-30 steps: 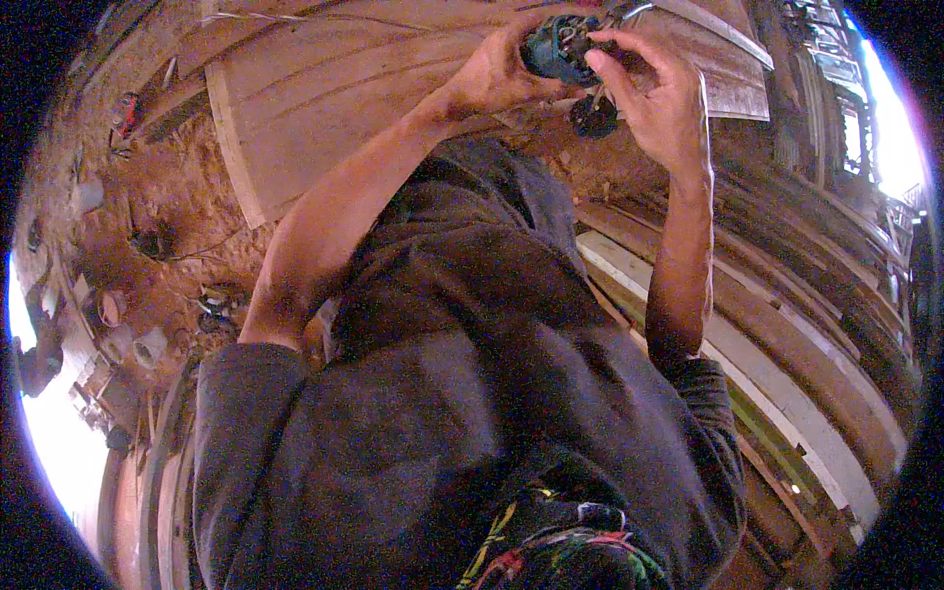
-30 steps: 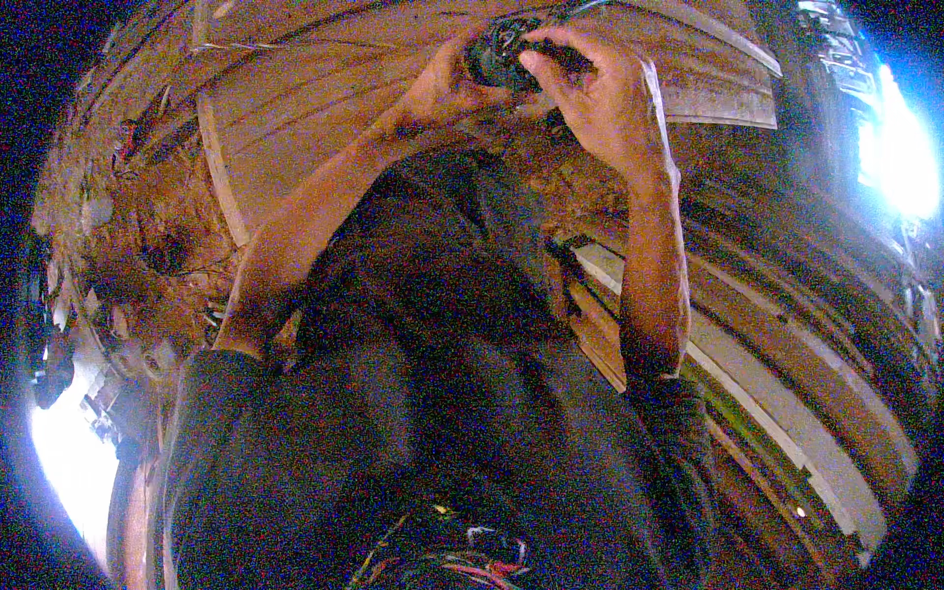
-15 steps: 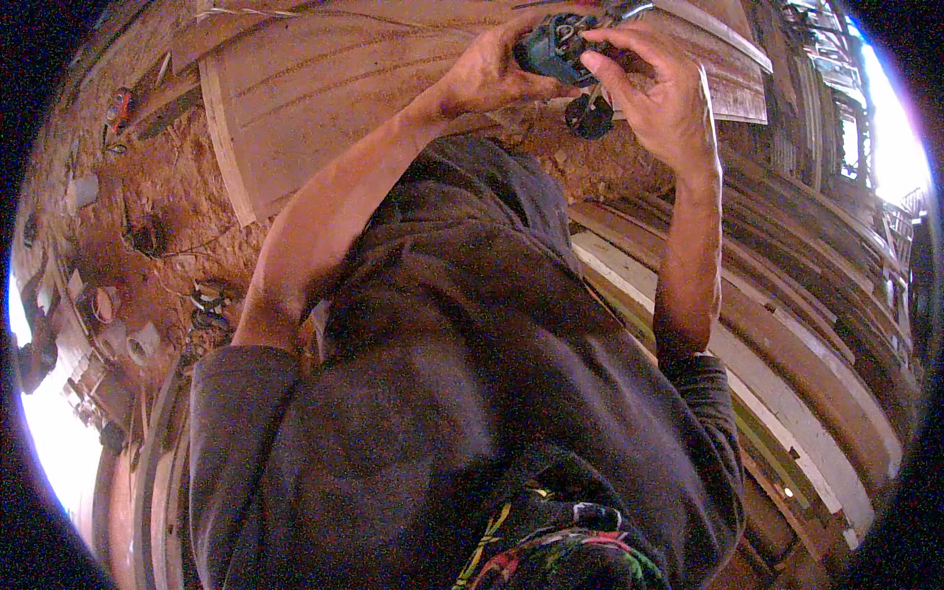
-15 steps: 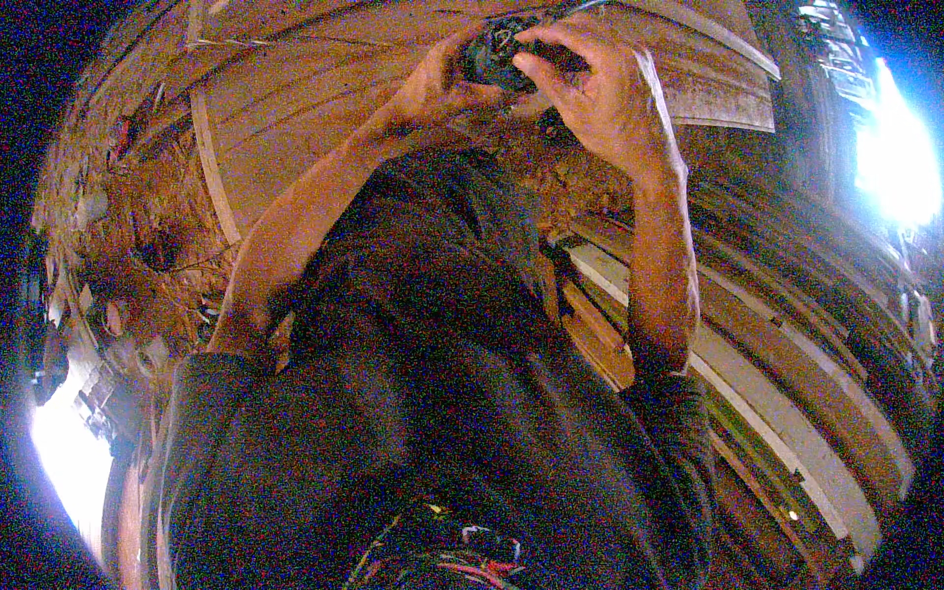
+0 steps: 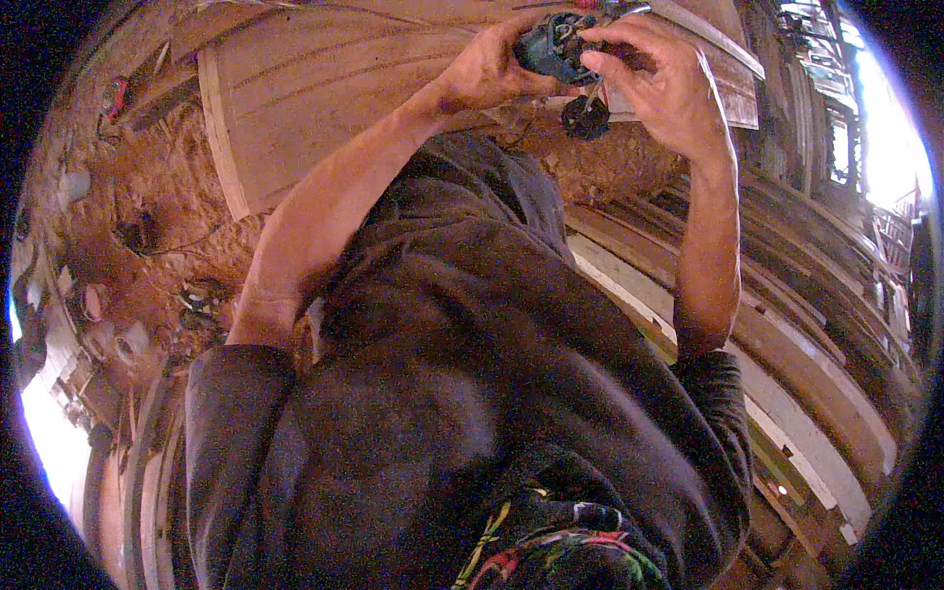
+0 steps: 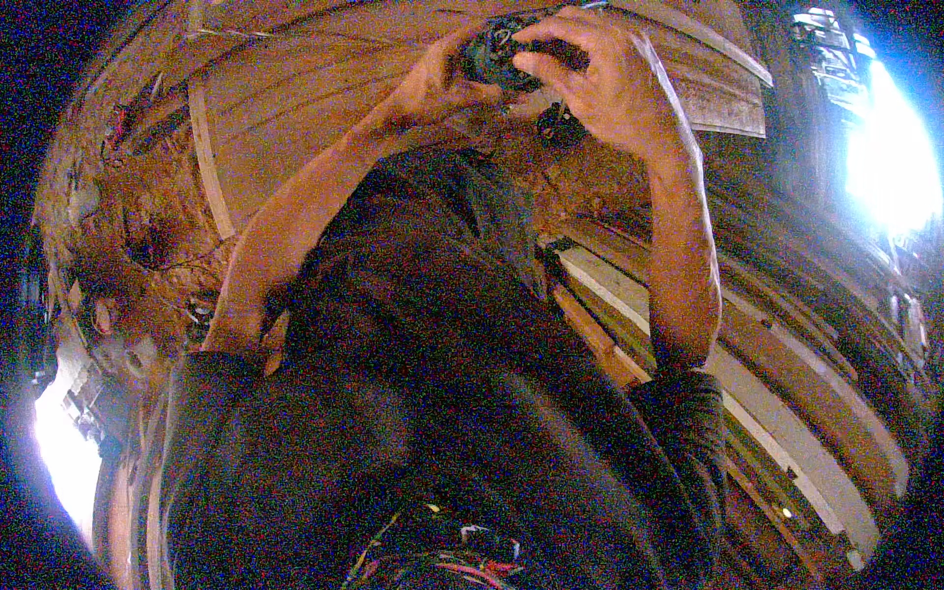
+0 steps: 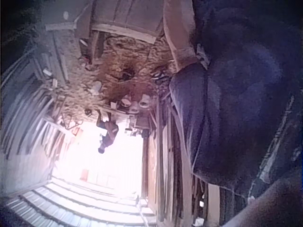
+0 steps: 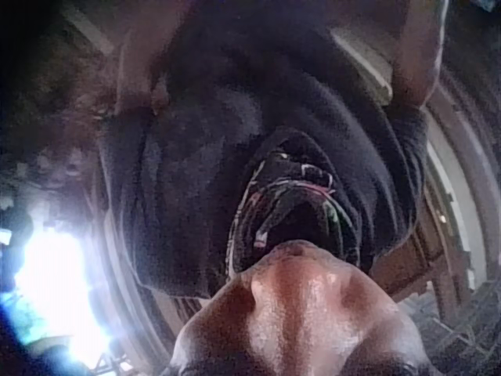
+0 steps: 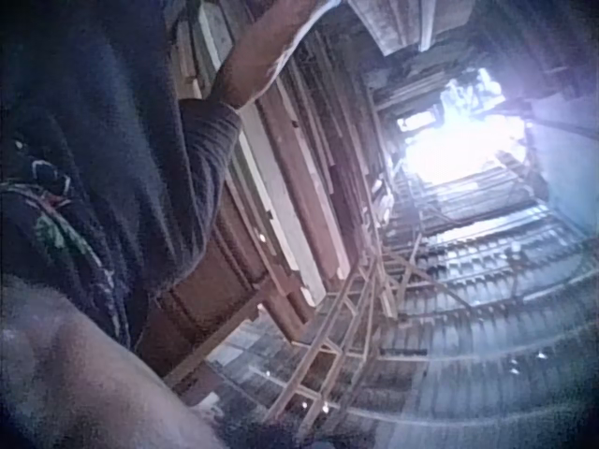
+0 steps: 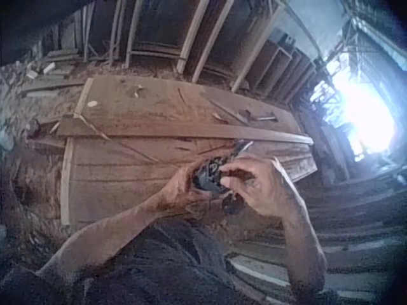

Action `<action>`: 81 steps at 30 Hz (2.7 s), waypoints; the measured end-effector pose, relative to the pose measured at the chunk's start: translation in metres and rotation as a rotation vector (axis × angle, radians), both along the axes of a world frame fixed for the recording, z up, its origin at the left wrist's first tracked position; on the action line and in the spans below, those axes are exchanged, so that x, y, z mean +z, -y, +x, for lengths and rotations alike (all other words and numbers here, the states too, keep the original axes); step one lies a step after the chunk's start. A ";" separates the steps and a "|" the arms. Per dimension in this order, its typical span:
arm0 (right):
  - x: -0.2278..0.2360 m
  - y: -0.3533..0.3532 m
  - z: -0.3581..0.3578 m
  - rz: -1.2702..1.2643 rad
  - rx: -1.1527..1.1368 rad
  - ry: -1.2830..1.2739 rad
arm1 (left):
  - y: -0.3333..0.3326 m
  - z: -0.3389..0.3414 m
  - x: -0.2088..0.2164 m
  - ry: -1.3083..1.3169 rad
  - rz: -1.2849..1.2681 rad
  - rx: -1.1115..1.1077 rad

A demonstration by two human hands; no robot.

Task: The person assembles a handheld power tool by attaching a metal blade to the body and securing it with a screwdriver. The person then attaches a black plastic housing to the tool and tightens screws to complete the assembly.

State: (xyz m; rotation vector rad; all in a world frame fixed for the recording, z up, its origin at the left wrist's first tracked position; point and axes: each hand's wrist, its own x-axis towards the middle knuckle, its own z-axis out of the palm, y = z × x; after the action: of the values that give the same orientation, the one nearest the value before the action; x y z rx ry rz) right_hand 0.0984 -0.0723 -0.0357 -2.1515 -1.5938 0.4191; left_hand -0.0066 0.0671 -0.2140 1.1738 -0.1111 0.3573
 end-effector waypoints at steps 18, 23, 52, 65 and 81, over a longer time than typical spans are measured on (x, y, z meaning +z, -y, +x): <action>0.004 0.000 -0.004 0.002 0.008 0.208 | 0.002 0.013 0.001 0.083 0.285 0.160; 0.002 0.000 -0.008 -0.006 -0.042 0.086 | 0.005 -0.006 0.029 0.069 0.095 0.014; 0.000 0.041 -0.008 0.526 -0.373 0.021 | 0.028 0.032 0.084 -0.245 -0.236 -0.013; -0.024 0.038 -0.009 0.516 -0.403 -0.054 | 0.023 0.033 0.054 -0.213 -0.256 0.012; -0.150 0.140 0.059 0.034 -0.602 -0.018 | 0.019 0.028 0.057 -0.183 -0.294 0.002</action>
State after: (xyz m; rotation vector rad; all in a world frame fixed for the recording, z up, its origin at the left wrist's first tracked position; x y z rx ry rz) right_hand 0.1569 -0.2124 -0.1862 -2.4444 -0.8620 0.2104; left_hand 0.0214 0.0476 -0.1571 0.9103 0.0993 0.2563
